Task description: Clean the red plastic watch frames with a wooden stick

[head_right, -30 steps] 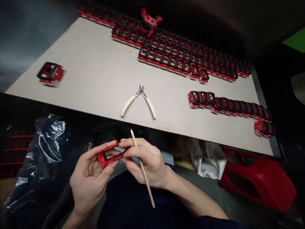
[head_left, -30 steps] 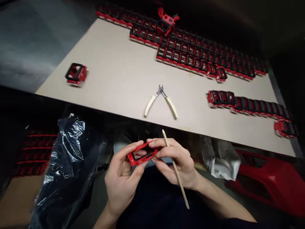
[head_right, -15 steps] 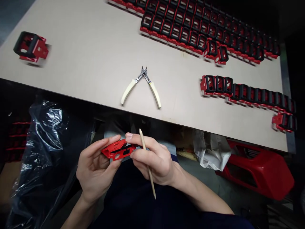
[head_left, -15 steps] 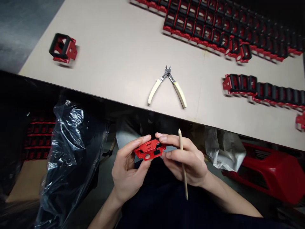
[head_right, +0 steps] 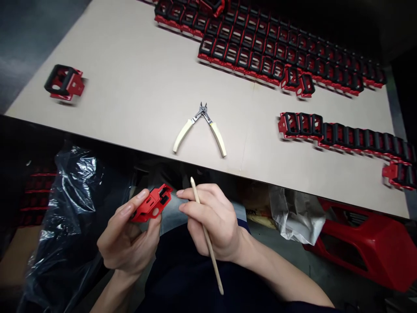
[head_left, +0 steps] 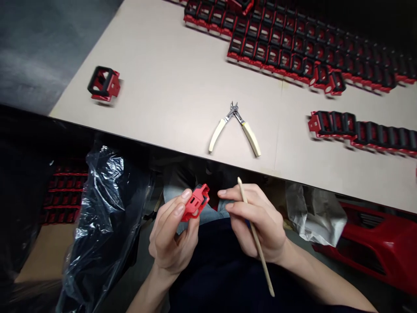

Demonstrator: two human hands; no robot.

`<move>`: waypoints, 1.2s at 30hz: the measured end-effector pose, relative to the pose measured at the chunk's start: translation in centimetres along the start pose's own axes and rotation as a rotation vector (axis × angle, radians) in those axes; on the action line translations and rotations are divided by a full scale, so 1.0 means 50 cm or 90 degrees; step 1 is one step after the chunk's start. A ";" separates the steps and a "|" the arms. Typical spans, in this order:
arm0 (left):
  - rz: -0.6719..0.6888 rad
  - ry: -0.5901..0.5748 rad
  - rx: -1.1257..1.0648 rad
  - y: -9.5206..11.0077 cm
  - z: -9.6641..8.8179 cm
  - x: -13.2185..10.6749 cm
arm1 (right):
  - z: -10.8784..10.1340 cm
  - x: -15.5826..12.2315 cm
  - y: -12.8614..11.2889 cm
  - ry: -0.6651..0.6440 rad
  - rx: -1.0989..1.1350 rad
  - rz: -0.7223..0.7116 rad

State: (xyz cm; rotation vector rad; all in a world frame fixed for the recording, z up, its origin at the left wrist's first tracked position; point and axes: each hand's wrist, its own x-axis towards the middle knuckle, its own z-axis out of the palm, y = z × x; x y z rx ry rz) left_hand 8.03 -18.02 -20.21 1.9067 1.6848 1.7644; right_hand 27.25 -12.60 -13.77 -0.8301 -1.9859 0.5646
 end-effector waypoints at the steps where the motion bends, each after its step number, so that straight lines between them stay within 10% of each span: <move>1: -0.009 0.011 0.009 -0.006 -0.001 0.000 | 0.005 0.003 0.000 -0.016 -0.014 -0.021; 9: 0.048 0.068 0.030 -0.032 0.003 0.021 | 0.062 0.029 0.007 -0.081 -0.110 -0.123; 16: 0.037 0.089 0.021 -0.025 0.026 0.030 | 0.105 0.046 -0.002 0.031 0.306 0.361; 22: 0.050 0.056 0.025 0.007 0.024 0.009 | 0.110 0.053 -0.009 0.026 0.304 0.313; 25: -0.072 -0.013 -0.066 0.050 0.014 0.006 | 0.083 0.052 -0.010 -0.009 0.253 0.215; 31: -0.621 0.029 -0.446 0.119 0.006 0.009 | 0.052 0.054 -0.011 -0.048 0.232 0.158; 36: -0.660 -0.005 -0.460 0.111 -0.003 0.039 | 0.042 0.060 -0.019 -0.042 0.235 0.173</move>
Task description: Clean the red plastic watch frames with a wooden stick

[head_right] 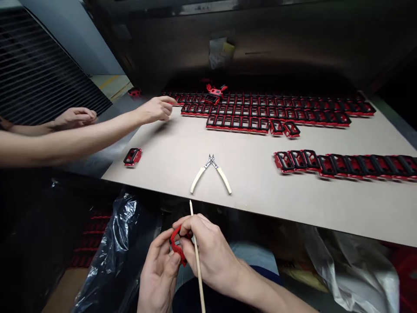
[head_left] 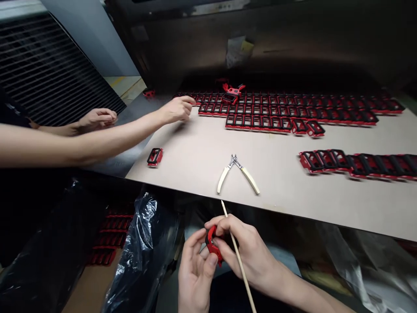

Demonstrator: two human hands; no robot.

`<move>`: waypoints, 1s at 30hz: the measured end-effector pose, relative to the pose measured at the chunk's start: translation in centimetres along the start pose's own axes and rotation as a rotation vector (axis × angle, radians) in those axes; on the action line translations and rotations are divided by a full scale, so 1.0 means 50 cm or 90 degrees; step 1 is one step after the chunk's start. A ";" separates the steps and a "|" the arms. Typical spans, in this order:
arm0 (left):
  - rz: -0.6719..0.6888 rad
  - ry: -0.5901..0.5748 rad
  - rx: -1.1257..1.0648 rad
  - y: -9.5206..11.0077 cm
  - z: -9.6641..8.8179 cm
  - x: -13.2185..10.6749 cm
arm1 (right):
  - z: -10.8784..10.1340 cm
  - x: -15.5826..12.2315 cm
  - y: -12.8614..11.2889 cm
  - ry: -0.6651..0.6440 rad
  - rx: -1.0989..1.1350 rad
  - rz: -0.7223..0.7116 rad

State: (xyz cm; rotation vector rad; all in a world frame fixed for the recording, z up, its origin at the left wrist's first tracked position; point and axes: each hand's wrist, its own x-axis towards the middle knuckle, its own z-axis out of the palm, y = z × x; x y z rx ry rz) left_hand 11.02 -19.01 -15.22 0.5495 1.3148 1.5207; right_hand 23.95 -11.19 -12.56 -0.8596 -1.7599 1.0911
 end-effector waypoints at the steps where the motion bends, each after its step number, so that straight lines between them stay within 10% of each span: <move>1: 0.016 -0.027 0.011 0.004 -0.003 0.005 | 0.000 -0.001 -0.001 0.009 -0.003 0.004; 10: -0.010 -0.038 -0.034 0.010 0.002 0.026 | 0.045 0.005 0.046 0.103 0.060 0.089; 18: -0.054 -0.046 -0.090 0.042 -0.008 0.030 | 0.006 0.005 0.013 0.217 0.083 0.119; 30: 0.089 -0.054 0.031 0.020 -0.024 0.012 | 0.006 -0.019 0.015 0.030 -0.022 0.047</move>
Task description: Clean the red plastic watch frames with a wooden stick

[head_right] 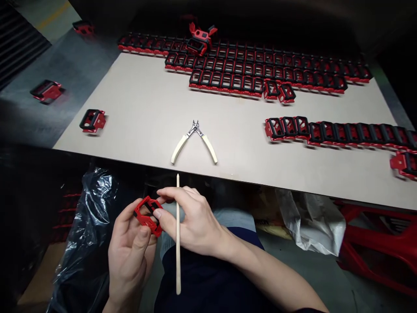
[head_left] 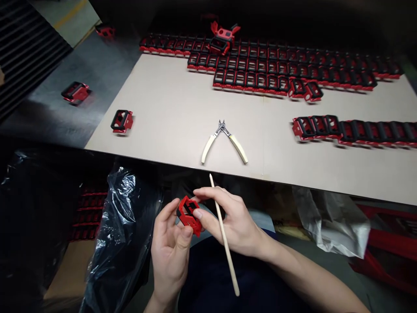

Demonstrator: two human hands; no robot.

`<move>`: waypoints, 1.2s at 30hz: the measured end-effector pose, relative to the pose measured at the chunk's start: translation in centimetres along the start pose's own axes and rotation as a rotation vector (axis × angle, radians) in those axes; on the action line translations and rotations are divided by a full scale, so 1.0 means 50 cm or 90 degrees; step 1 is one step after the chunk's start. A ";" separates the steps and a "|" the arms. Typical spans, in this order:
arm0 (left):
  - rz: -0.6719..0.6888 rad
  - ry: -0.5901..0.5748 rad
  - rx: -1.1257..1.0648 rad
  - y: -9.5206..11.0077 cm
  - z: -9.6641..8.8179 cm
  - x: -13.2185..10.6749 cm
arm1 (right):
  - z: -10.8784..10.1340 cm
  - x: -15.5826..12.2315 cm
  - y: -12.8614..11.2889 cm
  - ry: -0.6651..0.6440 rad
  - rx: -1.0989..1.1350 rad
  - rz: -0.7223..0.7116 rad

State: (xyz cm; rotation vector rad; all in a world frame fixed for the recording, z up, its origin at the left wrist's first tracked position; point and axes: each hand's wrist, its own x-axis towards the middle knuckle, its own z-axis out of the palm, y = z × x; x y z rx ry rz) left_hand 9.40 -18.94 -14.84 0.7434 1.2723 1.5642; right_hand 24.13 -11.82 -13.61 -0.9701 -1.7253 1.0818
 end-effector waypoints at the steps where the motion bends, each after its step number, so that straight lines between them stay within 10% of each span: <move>1: -0.001 -0.006 0.004 -0.002 -0.001 -0.002 | -0.001 0.001 0.001 -0.010 -0.004 -0.005; 28: -0.006 -0.028 0.039 -0.035 -0.019 0.015 | 0.044 0.031 0.035 0.015 -0.064 -0.100; 36: -0.078 -0.059 -0.072 -0.027 0.014 0.015 | 0.012 0.023 0.029 0.086 0.076 0.143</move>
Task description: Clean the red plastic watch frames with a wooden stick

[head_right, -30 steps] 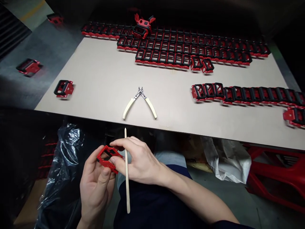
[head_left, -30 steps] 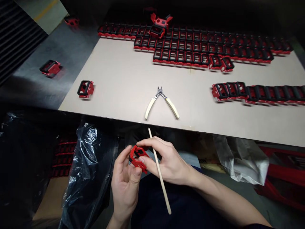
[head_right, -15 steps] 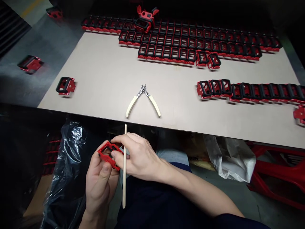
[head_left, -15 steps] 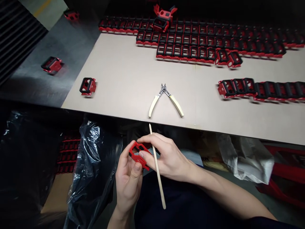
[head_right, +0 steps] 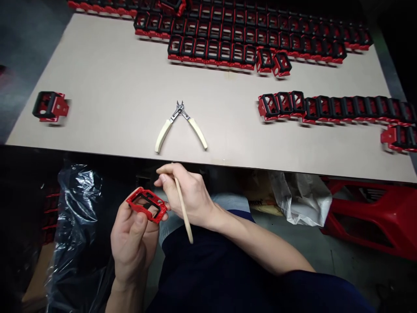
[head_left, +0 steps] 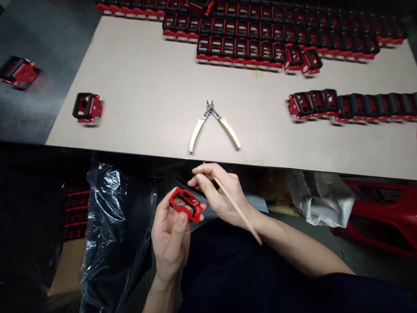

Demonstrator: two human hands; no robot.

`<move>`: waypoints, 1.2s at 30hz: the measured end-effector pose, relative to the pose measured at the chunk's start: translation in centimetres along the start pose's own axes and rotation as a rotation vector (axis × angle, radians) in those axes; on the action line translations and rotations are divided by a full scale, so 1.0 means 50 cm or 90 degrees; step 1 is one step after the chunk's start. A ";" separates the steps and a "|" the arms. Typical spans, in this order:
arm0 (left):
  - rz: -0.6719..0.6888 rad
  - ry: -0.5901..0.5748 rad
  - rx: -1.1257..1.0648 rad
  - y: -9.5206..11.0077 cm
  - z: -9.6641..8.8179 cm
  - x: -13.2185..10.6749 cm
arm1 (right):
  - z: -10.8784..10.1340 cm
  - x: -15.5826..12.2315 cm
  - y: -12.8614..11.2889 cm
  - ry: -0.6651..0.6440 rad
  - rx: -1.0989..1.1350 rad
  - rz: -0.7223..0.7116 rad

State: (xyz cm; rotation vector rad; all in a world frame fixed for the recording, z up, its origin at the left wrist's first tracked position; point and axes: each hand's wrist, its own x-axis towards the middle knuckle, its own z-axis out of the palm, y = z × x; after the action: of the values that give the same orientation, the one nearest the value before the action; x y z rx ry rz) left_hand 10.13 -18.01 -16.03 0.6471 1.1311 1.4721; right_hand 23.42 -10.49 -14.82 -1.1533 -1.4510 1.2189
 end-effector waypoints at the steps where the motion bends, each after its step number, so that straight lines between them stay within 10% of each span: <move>1: -0.004 0.001 0.001 0.000 0.000 -0.002 | -0.006 -0.002 -0.003 -0.019 -0.002 -0.016; 6: 0.014 -0.022 0.070 -0.008 -0.011 -0.014 | -0.014 -0.014 -0.002 -0.090 -0.059 -0.122; 13: -0.037 -0.059 0.032 0.001 0.001 -0.019 | -0.042 -0.033 0.015 0.104 -0.051 -0.083; 20: -0.085 -0.067 0.013 0.011 0.000 -0.022 | -0.104 -0.074 0.009 -0.030 -0.028 -0.140; 26: -0.288 -0.177 -0.110 0.017 0.000 -0.007 | -0.116 -0.066 0.010 -0.166 0.019 -0.224; 36: -0.452 -0.147 -0.156 0.004 0.011 0.004 | -0.133 -0.074 0.038 -0.197 0.072 -0.204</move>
State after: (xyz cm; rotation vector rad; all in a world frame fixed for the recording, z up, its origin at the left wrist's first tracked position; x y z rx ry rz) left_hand 10.49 -17.64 -15.66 0.1950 0.8543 0.8743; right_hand 30.75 -12.90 -16.14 -0.6434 -1.6951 1.2676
